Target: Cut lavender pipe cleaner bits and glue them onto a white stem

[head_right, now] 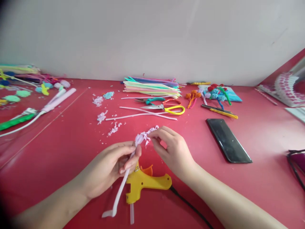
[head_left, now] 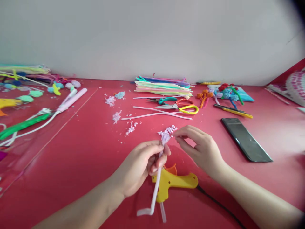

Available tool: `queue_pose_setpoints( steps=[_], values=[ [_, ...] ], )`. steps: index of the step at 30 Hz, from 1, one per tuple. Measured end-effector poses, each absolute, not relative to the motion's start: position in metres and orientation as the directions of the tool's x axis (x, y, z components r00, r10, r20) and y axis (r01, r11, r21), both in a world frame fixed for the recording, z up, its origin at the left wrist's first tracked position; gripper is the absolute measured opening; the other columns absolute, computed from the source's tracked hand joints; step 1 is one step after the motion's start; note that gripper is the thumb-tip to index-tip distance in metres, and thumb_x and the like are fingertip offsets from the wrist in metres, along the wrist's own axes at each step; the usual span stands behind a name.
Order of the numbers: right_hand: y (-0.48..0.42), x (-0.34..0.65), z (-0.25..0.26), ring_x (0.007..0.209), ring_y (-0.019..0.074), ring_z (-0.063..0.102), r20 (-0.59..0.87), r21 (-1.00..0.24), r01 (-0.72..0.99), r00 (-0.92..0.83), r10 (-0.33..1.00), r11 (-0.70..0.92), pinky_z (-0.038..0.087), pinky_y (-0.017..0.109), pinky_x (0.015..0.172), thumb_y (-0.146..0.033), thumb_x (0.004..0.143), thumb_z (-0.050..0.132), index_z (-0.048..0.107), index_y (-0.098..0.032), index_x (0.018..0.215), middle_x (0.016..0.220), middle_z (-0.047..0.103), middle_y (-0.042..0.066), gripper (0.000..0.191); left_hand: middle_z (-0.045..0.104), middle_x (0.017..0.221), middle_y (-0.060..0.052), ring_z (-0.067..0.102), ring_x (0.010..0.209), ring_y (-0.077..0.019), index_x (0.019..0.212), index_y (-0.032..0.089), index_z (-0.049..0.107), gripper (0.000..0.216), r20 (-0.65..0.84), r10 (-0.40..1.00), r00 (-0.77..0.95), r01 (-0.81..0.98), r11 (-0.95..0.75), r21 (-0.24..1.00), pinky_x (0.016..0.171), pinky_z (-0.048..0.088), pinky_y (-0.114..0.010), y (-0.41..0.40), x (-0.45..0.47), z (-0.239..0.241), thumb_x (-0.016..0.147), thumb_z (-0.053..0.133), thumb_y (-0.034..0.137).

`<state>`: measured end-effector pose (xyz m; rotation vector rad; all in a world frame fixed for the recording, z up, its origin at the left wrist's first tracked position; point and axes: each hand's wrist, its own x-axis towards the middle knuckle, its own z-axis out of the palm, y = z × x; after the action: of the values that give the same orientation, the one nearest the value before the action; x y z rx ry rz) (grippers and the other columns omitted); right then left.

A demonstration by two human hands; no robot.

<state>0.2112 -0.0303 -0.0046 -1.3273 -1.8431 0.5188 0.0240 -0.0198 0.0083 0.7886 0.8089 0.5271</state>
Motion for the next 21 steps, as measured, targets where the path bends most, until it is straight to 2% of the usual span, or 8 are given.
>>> queue_pose_setpoints(
  steps=[3,6,10,14,21],
  values=[
    [-0.038,0.209,0.001,0.07,0.011,0.06,0.293,-0.836,0.473,-0.04,0.955,0.277,0.048,0.023,0.068,-0.017,0.082,0.055,0.06,-0.02,0.085,0.077,0.064,-0.001,0.006,0.039,0.051,0.004,0.027,0.045,-0.007,0.075,0.016,0.054,0.023,-0.444,0.644,0.623,-0.156,0.658,0.737,0.048,0.021,-0.024,-0.021,0.024,0.008,0.089,0.04,0.027],
    [-0.042,0.207,0.008,0.07,0.0099,0.06,0.239,-0.908,0.344,-0.045,0.97,0.24,0.049,0.021,0.067,-0.018,0.082,0.058,0.06,-0.02,0.082,0.076,0.063,-0.002,0.003,0.04,0.049,0.004,0.028,0.043,-0.0064,0.073,0.015,0.054,0.023,-0.45,0.633,0.63,-0.166,0.676,0.718,0.047,0.019,-0.024,-0.021,0.025,0.009,0.089,0.04,0.026],
    [-0.042,0.205,0.014,0.076,0.0108,0.058,0.283,-0.897,0.324,-0.099,0.954,0.3,0.047,0.023,0.072,-0.016,0.082,0.059,0.062,-0.021,0.08,0.081,0.061,-0.001,0.006,0.044,0.048,0.003,0.029,0.04,-0.0053,0.071,0.014,0.054,0.026,-0.467,0.605,0.645,-0.164,0.706,0.689,0.045,0.017,-0.024,-0.023,0.027,0.008,0.088,0.038,0.024],
    [-0.04,0.204,0.013,0.079,0.0129,0.058,0.263,-0.887,0.358,-0.124,0.957,0.291,0.047,0.026,0.072,-0.016,0.083,0.057,0.063,-0.02,0.081,0.082,0.061,0.001,0.008,0.045,0.045,0.003,0.029,0.037,-0.0051,0.068,0.014,0.054,0.029,-0.493,0.547,0.676,-0.153,0.759,0.633,0.043,0.016,-0.024,-0.024,0.028,0.007,0.088,0.035,0.023],
    [-0.039,0.202,0.011,0.075,0.0104,0.057,0.297,-0.844,0.421,-0.15,0.943,0.332,0.046,0.022,0.07,-0.01,0.082,0.057,0.063,-0.019,0.08,0.08,0.059,0.0,0.011,0.046,0.045,0.003,0.03,0.036,-0.0049,0.068,0.013,0.055,0.029,-0.5,0.532,0.683,-0.149,0.772,0.617,0.042,0.016,-0.023,-0.023,0.029,0.007,0.088,0.036,0.022]
  ],
)
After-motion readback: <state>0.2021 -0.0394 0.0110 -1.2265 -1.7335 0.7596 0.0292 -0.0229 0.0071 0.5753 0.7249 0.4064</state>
